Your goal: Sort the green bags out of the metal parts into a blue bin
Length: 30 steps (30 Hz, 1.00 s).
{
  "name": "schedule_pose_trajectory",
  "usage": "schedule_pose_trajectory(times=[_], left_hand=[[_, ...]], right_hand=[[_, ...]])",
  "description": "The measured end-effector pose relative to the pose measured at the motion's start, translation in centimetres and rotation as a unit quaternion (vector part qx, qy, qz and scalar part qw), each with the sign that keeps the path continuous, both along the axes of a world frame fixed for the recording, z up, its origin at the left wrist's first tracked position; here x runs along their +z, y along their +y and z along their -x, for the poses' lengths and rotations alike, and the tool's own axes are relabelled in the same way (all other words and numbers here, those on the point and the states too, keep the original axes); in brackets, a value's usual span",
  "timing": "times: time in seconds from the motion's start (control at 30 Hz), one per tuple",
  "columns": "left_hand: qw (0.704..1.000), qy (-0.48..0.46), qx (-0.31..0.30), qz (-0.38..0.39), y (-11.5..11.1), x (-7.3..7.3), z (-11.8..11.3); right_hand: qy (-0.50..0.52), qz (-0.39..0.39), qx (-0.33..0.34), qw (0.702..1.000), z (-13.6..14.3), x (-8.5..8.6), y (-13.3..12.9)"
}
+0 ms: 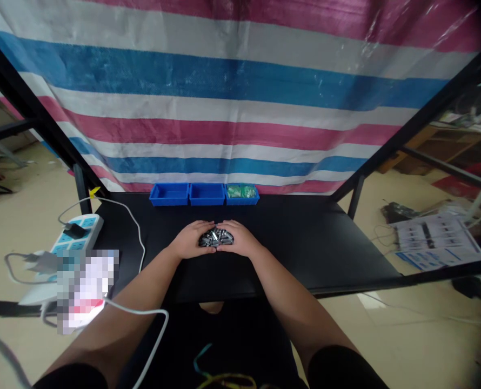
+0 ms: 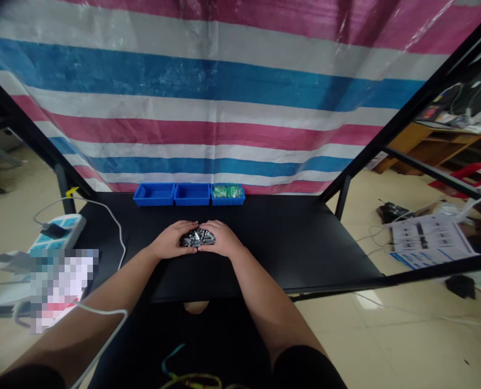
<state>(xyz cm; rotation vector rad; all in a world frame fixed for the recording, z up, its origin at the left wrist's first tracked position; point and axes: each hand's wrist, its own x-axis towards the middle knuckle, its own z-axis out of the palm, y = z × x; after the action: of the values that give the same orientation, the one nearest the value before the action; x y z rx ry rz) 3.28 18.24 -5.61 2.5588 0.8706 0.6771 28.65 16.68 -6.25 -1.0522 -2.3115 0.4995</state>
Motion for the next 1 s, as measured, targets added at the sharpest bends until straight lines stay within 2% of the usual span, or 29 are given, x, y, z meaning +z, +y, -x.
schedule_pose_trajectory(times=[0.53, 1.0], left_hand=[[1.000, -0.019, 0.012, 0.021, -0.20, 0.32, 0.06], [1.000, 0.000, 0.024, 0.010, 0.17, -0.44, -0.07]], right_hand=[[0.042, 0.015, -0.006, 0.999, -0.19, 0.15, -0.26], [0.037, 0.010, -0.009, 0.999, -0.10, 0.00, -0.09]])
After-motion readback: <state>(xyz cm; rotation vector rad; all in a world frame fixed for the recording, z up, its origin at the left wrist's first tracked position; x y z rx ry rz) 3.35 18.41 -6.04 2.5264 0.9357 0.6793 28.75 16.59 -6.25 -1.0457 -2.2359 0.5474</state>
